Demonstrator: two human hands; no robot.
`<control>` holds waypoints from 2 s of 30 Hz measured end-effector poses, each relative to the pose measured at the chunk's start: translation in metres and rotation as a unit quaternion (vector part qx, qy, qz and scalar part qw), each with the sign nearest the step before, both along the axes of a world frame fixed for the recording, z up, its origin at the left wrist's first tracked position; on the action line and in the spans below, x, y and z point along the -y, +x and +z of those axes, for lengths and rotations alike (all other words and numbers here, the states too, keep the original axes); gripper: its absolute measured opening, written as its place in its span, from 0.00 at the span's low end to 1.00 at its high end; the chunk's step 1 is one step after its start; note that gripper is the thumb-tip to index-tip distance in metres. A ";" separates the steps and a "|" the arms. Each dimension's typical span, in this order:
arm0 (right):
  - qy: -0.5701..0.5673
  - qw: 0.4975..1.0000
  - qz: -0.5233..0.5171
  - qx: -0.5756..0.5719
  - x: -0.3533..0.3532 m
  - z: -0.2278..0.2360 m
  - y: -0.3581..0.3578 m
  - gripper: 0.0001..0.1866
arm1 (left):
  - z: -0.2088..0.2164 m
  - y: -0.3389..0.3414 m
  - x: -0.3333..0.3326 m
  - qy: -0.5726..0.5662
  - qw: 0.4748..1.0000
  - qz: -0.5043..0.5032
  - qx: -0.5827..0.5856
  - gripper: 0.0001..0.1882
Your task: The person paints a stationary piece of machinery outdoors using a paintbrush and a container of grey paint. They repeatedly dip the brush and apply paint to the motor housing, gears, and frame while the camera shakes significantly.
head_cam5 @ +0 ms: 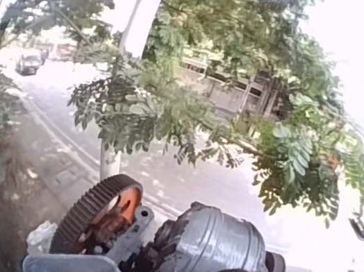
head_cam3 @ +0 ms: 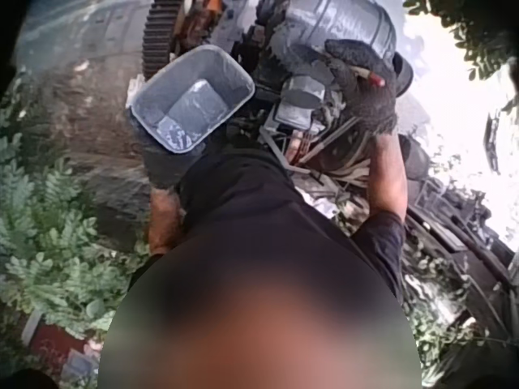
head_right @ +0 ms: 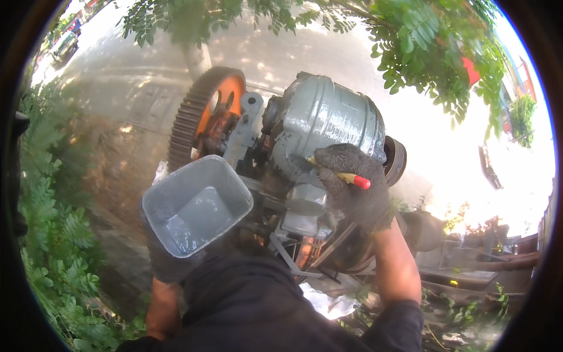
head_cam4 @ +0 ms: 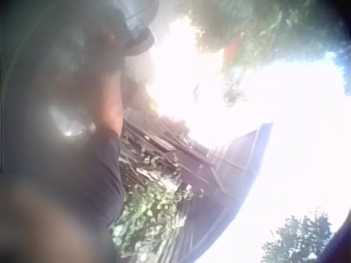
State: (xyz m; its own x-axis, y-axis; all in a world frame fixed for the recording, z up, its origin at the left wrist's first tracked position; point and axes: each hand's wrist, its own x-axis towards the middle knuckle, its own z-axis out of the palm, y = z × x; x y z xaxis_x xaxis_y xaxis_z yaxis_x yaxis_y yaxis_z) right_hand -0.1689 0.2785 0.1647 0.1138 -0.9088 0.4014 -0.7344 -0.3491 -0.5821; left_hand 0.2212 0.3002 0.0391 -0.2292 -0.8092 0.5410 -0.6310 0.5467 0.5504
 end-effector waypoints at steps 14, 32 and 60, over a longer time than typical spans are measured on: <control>0.120 0.959 0.081 -0.242 -0.008 -0.046 0.046 0.18 | -0.006 0.024 -0.023 0.049 0.991 0.008 -0.122 0.67; 0.032 0.973 0.035 -0.224 -0.019 -0.019 0.012 0.15 | -0.004 0.027 -0.031 0.035 0.989 0.030 -0.142 0.65; 0.182 0.922 0.101 -0.326 -0.028 0.001 0.007 0.28 | -0.006 0.024 -0.032 -0.011 0.997 0.053 -0.062 0.60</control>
